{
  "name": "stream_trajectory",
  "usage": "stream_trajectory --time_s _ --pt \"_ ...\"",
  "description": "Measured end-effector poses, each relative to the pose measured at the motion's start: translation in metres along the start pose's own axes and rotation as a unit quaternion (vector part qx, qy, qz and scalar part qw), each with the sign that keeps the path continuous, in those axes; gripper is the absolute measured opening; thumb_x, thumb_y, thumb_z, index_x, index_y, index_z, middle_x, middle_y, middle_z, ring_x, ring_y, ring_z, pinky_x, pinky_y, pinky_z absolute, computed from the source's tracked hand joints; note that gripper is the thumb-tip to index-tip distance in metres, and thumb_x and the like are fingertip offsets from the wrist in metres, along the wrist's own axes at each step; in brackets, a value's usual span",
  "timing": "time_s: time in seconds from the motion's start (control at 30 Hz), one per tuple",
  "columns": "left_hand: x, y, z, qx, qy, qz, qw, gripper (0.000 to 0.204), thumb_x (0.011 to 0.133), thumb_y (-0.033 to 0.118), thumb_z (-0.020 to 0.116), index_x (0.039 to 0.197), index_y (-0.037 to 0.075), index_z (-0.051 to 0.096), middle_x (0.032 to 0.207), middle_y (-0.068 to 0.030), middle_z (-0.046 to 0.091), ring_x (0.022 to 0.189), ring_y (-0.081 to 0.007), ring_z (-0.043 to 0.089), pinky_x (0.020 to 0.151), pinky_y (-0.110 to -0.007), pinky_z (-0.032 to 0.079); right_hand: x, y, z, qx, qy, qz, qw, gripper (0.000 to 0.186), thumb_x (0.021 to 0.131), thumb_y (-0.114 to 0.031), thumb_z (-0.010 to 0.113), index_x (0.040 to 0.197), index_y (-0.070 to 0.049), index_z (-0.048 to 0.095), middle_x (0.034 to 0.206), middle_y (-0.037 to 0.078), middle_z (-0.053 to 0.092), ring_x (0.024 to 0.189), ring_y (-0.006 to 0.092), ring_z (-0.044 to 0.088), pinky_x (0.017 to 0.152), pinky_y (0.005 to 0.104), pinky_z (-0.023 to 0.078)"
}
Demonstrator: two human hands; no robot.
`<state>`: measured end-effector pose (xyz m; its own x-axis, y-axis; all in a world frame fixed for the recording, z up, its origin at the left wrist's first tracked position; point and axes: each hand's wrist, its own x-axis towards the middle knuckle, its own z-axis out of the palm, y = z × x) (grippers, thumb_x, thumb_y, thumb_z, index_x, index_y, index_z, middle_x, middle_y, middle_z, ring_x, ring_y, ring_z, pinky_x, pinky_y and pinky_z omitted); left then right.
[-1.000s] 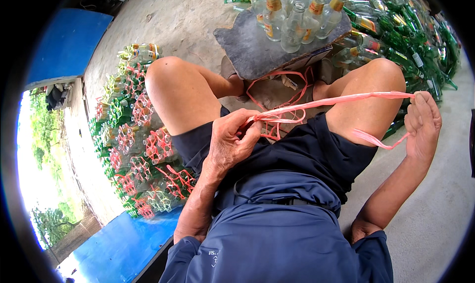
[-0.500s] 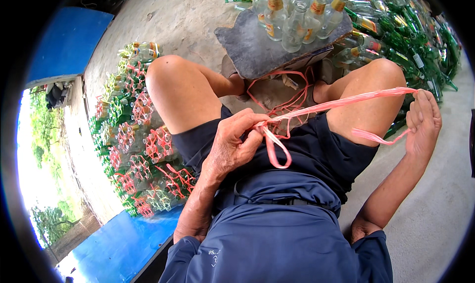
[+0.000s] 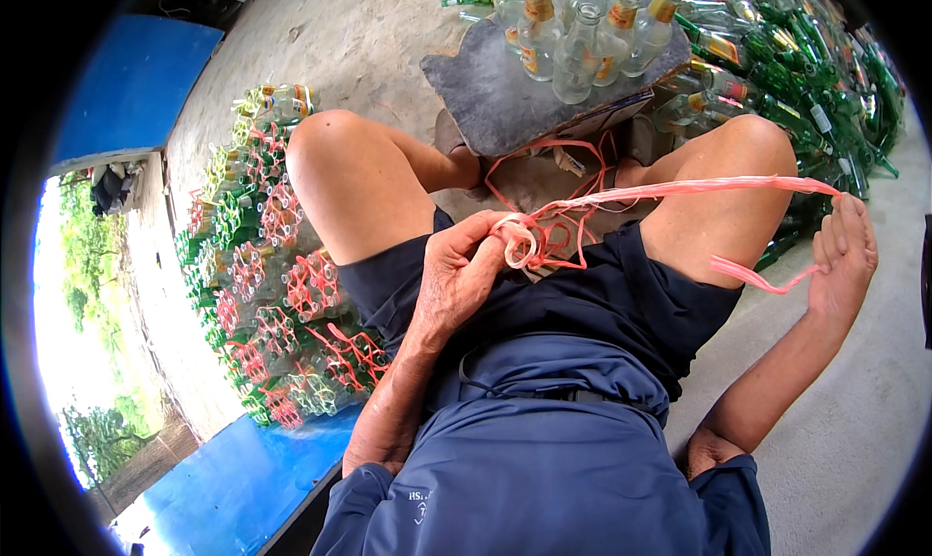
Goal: The person sits on the floor and uses a pink plastic strap to bundle a group of empty glass bottles together. They thread the strap through the necks of the bottles, pull it tight, and tie a knot to secure the bundle.
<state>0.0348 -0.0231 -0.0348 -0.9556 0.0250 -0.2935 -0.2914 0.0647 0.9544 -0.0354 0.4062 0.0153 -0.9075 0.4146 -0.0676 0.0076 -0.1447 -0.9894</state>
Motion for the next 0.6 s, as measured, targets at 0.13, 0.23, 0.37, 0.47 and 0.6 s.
stream_trajectory --time_s 0.13,0.23,0.37,0.47,0.6 --pt "0.004 -0.001 -0.002 0.011 0.029 0.020 0.999 0.022 0.107 0.013 0.061 0.118 -0.001 0.075 0.088 0.0040 0.067 0.075 -0.0027 0.052 0.068 -0.019 0.045 0.002 -0.006 -0.004 0.034 0.026 -0.007 0.999 0.020 0.104 -0.016 0.066 0.108 0.003 0.070 0.062 -0.010 0.033 0.049 -0.0009 0.023 0.042 0.0213 0.017" --pt "0.007 -0.003 -0.010 0.046 0.041 0.046 0.997 0.022 0.107 0.011 0.060 0.118 0.001 0.075 0.095 0.0033 0.071 0.080 -0.0027 0.055 0.073 -0.020 0.048 0.004 -0.011 -0.007 0.057 0.041 -0.026 0.997 0.021 0.105 -0.016 0.065 0.109 0.004 0.071 0.063 -0.009 0.033 0.050 -0.0006 0.023 0.042 0.0213 0.017" --pt "0.009 -0.001 -0.014 0.083 0.077 0.062 0.992 0.019 0.105 0.008 0.062 0.117 0.000 0.074 0.094 0.0049 0.069 0.083 -0.0021 0.056 0.076 -0.019 0.048 0.007 -0.018 -0.013 0.084 0.062 -0.042 0.994 0.022 0.106 -0.015 0.062 0.110 0.006 0.069 0.065 -0.009 0.031 0.052 0.0006 0.022 0.042 0.0222 0.017" --pt "0.013 -0.005 -0.015 0.093 0.085 0.086 0.988 0.018 0.104 0.006 0.064 0.117 0.000 0.074 0.091 0.0054 0.066 0.081 -0.0022 0.055 0.074 -0.019 0.047 0.010 -0.023 -0.023 0.112 0.061 -0.046 0.991 0.022 0.107 -0.014 0.061 0.112 0.006 0.067 0.066 -0.008 0.029 0.051 0.0018 0.021 0.043 0.0233 0.018" --pt "0.013 -0.004 -0.017 0.143 0.100 0.089 0.981 0.018 0.103 0.006 0.064 0.118 0.000 0.074 0.090 0.0059 0.066 0.080 -0.0020 0.055 0.073 -0.020 0.047 0.020 -0.025 -0.050 0.183 0.026 -0.044 0.982 0.020 0.107 -0.013 0.060 0.111 0.006 0.066 0.066 -0.007 0.028 0.051 0.0031 0.020 0.043 0.0242 0.018"
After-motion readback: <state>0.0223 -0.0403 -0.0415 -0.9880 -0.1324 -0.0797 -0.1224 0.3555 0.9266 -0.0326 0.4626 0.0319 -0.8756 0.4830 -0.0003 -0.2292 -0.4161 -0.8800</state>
